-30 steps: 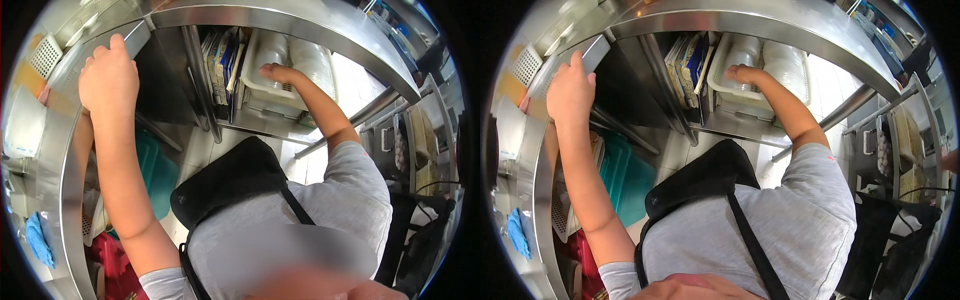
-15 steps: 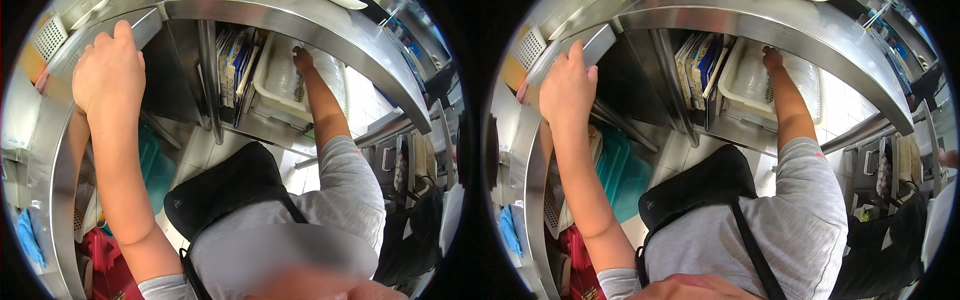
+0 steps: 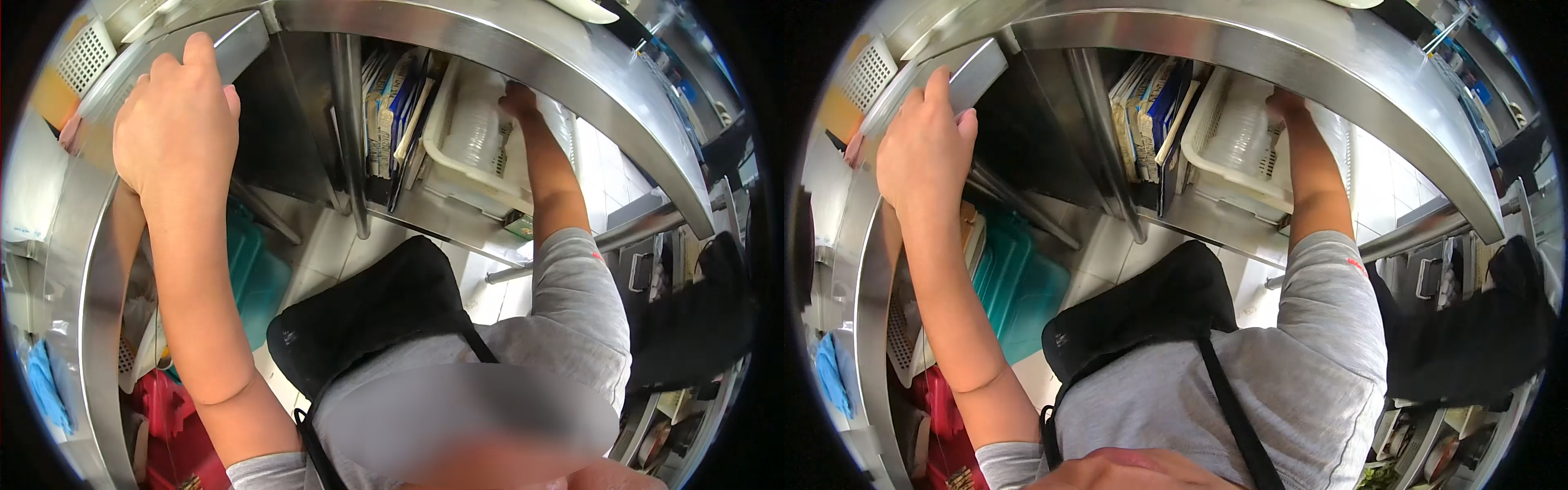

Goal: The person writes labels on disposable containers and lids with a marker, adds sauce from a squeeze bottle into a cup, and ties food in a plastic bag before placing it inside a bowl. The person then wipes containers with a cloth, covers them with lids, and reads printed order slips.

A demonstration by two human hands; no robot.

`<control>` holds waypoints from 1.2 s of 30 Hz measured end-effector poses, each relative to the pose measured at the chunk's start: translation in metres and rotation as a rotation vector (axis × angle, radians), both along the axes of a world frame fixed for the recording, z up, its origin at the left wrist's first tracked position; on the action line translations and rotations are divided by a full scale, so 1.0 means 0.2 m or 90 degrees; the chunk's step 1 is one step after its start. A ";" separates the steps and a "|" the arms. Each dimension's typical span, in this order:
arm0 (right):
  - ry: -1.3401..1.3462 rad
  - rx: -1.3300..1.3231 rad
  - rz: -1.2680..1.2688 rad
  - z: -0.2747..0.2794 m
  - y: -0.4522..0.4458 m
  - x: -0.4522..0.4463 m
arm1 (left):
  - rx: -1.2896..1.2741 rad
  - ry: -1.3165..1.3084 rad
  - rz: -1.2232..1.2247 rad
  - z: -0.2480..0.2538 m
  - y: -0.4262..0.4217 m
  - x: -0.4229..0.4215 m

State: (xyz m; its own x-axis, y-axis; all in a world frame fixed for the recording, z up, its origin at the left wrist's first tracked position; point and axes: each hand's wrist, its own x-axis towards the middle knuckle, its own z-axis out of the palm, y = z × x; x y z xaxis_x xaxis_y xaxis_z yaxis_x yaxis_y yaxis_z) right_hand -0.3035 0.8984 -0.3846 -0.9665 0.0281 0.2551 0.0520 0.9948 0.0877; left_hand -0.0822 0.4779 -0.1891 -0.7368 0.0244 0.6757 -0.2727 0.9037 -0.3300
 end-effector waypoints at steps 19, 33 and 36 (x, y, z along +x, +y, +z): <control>-0.009 0.000 0.061 -0.03 0.04 -0.04 | -0.010 0.023 0.008 -0.01 0.01 -0.01; 0.092 -0.035 0.091 0.03 0.03 0.02 | -0.011 0.035 -0.002 -0.01 0.02 -0.01; 0.068 -0.021 0.104 -0.03 0.05 -0.05 | -0.021 0.046 -0.011 -0.01 0.01 -0.01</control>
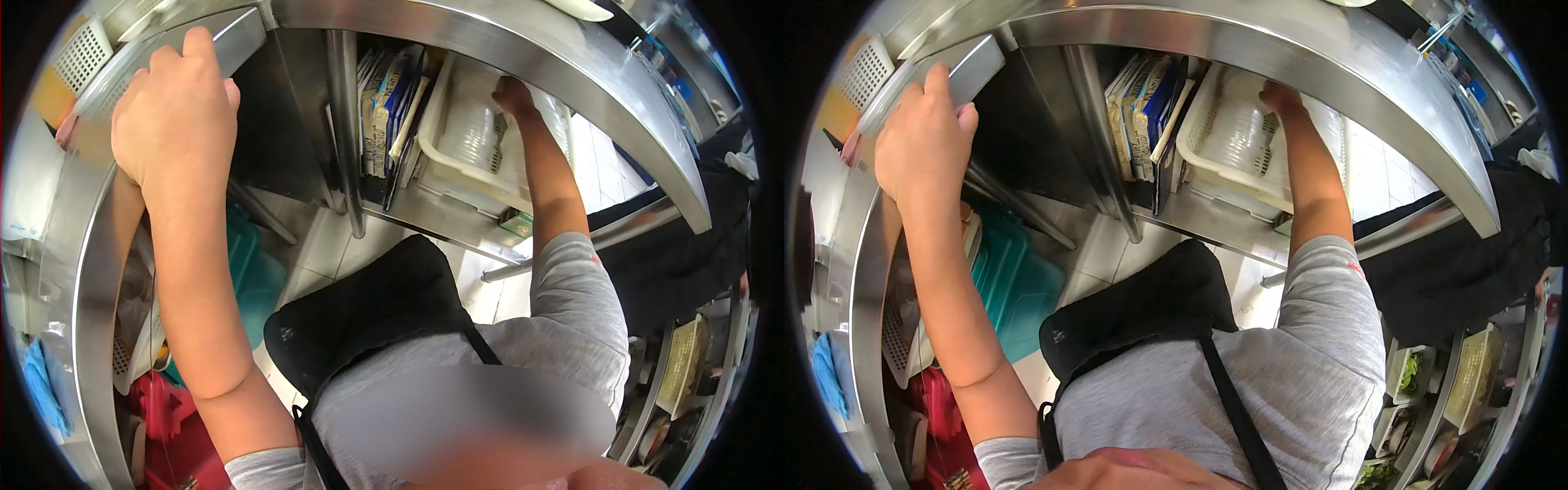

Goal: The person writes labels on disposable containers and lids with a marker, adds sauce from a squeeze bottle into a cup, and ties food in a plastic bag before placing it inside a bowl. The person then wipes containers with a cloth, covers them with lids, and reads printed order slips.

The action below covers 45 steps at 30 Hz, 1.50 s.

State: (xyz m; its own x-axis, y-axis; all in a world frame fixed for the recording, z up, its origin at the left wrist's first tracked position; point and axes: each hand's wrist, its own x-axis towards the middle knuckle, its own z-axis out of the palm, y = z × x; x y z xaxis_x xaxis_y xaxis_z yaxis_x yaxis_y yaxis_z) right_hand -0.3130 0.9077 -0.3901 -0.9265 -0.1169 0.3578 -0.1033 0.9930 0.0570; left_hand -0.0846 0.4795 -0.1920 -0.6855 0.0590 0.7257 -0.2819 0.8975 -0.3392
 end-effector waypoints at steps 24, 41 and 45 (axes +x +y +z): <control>0.223 -0.302 0.472 0.30 -0.72 0.86 | -0.001 -0.010 -0.454 -0.18 0.08 -0.09; -0.255 -0.965 0.372 0.40 -0.81 0.97 | 0.288 -0.449 -0.713 -0.27 0.28 0.06; 0.055 -0.548 0.092 0.31 -0.42 0.56 | 0.149 -0.130 -0.735 -0.07 0.19 0.10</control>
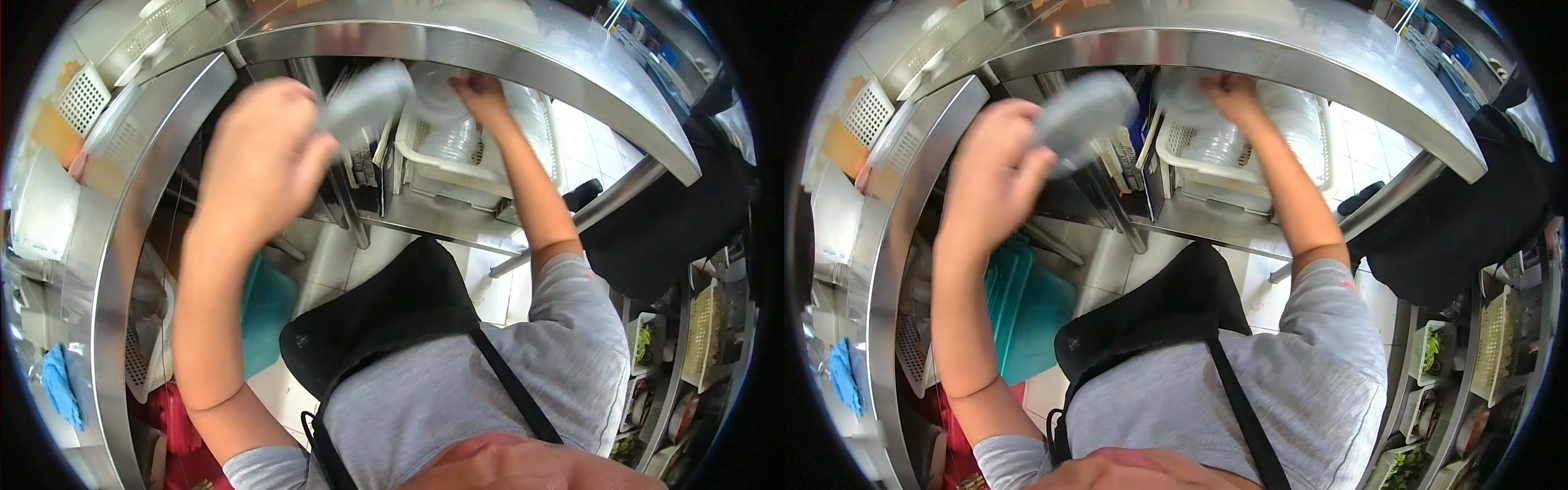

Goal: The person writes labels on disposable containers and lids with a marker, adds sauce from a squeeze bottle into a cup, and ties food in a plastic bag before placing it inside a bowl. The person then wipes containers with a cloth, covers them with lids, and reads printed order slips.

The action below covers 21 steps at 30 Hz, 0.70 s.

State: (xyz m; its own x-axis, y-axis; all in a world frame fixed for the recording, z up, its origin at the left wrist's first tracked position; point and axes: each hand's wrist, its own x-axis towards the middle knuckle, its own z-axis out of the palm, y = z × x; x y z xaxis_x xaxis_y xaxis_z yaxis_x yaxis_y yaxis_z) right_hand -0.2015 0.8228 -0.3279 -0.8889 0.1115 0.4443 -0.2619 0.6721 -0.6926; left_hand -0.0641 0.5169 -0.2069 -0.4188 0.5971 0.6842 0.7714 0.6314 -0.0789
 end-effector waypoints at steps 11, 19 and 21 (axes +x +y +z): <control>0.154 0.506 -0.227 -0.33 0.45 -0.56 | 0.226 -0.012 0.487 0.15 -0.23 -0.03; -0.259 0.461 -0.151 -0.39 0.24 -0.58 | 0.225 -0.096 0.515 0.18 -0.19 -0.07; -0.371 0.383 -0.119 -0.49 0.27 -0.64 | 0.167 0.023 0.472 0.15 -0.22 -0.11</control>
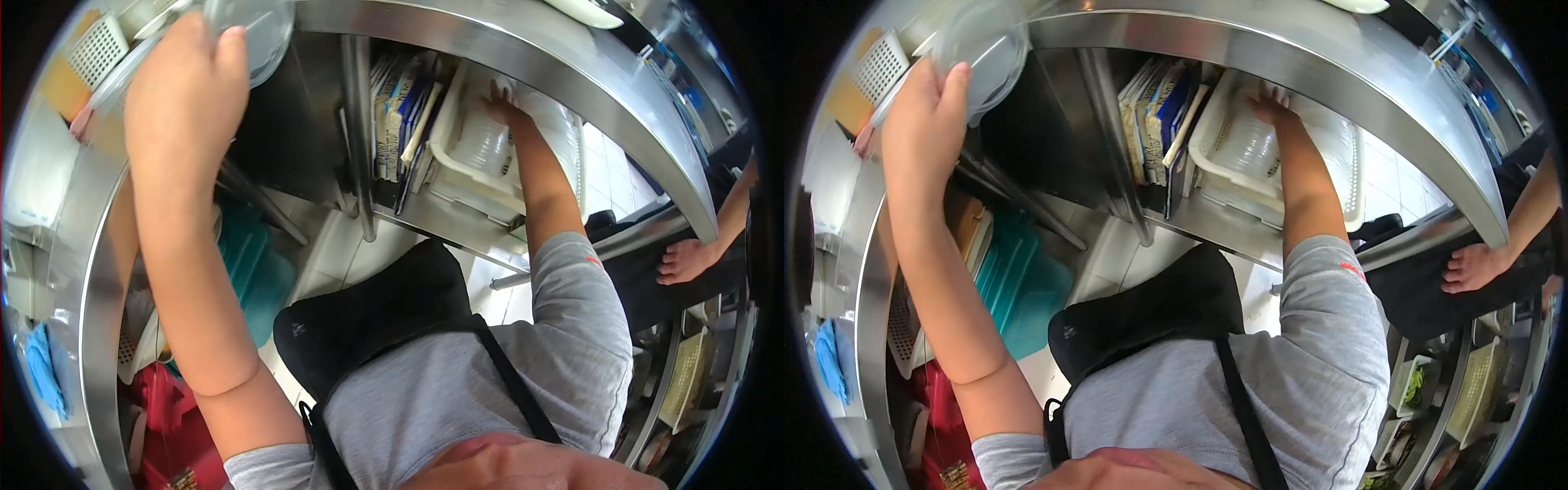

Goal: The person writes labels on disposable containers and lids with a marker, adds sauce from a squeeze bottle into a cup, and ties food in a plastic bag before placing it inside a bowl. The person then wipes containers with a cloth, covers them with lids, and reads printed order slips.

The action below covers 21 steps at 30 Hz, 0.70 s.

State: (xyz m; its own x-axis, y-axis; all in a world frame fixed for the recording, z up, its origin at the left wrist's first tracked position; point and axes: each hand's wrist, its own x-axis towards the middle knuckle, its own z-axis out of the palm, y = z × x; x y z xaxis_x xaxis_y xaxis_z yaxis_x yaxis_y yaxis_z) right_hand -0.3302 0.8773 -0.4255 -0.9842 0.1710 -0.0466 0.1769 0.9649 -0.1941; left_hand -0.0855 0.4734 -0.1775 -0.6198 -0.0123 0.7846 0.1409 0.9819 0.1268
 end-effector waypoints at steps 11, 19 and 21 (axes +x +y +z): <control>0.045 0.014 0.199 0.22 -0.07 -0.06 | 0.008 -0.059 -0.009 -0.02 0.00 0.00; -0.093 -0.133 0.435 0.67 -0.81 1.08 | 0.097 -0.071 -0.145 0.04 -0.04 0.08; -0.112 -0.456 0.443 0.67 -0.81 1.29 | 0.169 -0.116 -0.187 0.02 -0.07 0.13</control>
State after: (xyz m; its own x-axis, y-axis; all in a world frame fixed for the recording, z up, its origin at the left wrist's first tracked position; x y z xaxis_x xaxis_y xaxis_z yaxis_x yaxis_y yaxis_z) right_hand -0.0717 0.7144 -0.2907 -0.8238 -0.5629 -0.0668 -0.2988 0.5313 -0.7927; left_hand -0.0595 0.4591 -0.1736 -0.7556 -0.0010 0.6551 0.3610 0.8338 0.4176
